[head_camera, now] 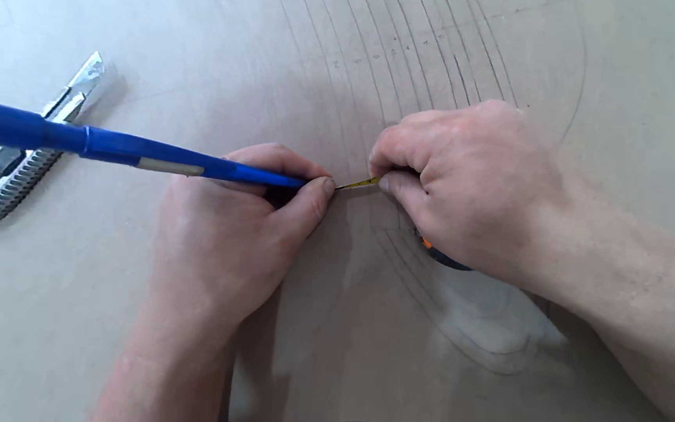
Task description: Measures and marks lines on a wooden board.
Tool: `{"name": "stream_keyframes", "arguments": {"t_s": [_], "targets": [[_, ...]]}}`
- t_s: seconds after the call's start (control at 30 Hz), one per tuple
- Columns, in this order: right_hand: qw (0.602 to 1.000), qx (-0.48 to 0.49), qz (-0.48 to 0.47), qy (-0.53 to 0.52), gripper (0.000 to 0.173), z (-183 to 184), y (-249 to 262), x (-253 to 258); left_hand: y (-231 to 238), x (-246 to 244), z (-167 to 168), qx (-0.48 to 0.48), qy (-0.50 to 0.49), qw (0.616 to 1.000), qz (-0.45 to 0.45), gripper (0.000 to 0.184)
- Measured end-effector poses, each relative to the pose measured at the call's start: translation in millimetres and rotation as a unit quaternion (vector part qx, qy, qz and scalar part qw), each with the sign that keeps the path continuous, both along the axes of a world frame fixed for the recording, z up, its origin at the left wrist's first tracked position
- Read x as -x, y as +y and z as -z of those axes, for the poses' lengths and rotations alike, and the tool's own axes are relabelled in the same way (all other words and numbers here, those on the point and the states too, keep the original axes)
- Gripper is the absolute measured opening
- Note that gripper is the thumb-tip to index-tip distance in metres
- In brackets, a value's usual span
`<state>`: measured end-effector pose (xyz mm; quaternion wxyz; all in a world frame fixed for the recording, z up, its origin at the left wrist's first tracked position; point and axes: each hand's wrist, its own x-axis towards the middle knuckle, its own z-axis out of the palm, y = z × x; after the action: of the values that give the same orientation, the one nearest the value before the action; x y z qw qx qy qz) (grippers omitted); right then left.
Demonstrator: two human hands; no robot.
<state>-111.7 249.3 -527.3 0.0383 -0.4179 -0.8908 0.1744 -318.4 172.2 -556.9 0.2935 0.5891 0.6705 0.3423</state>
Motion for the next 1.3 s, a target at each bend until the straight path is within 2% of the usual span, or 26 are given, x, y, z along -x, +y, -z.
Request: {"name": "stream_keyframes", "arguments": {"t_s": [0.4, 0.7, 0.77, 0.87, 0.97, 1.03, 1.13, 1.3], "targets": [[1.000, -0.015, -0.014, 0.017, 0.014, 3, -28, -7, -21, -4, -4, -0.003, 0.004, 1.000, 0.019, 0.004], [0.999, -0.024, -0.025, 0.042, 0.015, 6, -30, -9, -22, -3, -3, -0.008, 0.013, 1.000, 0.025, 0.004], [0.998, -0.024, -0.026, 0.061, 0.015, 9, -30, -10, -22, -1, -1, -0.013, -0.036, 0.999, 0.021, 0.005], [0.995, -0.015, -0.009, 0.098, 0.017, 14, -27, -23, -26, 5, 3, -0.061, -0.194, 0.978, -0.051, 0.008], [0.988, -0.015, 0.063, 0.138, 0.018, 19, -17, -51, -23, 13, 9, -0.121, -0.244, 0.956, -0.113, 0.013], [0.985, -0.017, 0.100, 0.142, 0.016, 21, -1, -71, -13, 19, 9, -0.133, -0.234, 0.952, -0.144, 0.013], [0.984, -0.028, 0.105, 0.142, 0.015, 22, 38, -81, 20, 34, 7, -0.124, -0.183, 0.959, -0.177, 0.012], [0.990, 0.009, 0.033, 0.137, 0.009, 14, 122, -44, 107, 59, 6, -0.101, -0.088, 0.968, -0.214, 0.008]]}}
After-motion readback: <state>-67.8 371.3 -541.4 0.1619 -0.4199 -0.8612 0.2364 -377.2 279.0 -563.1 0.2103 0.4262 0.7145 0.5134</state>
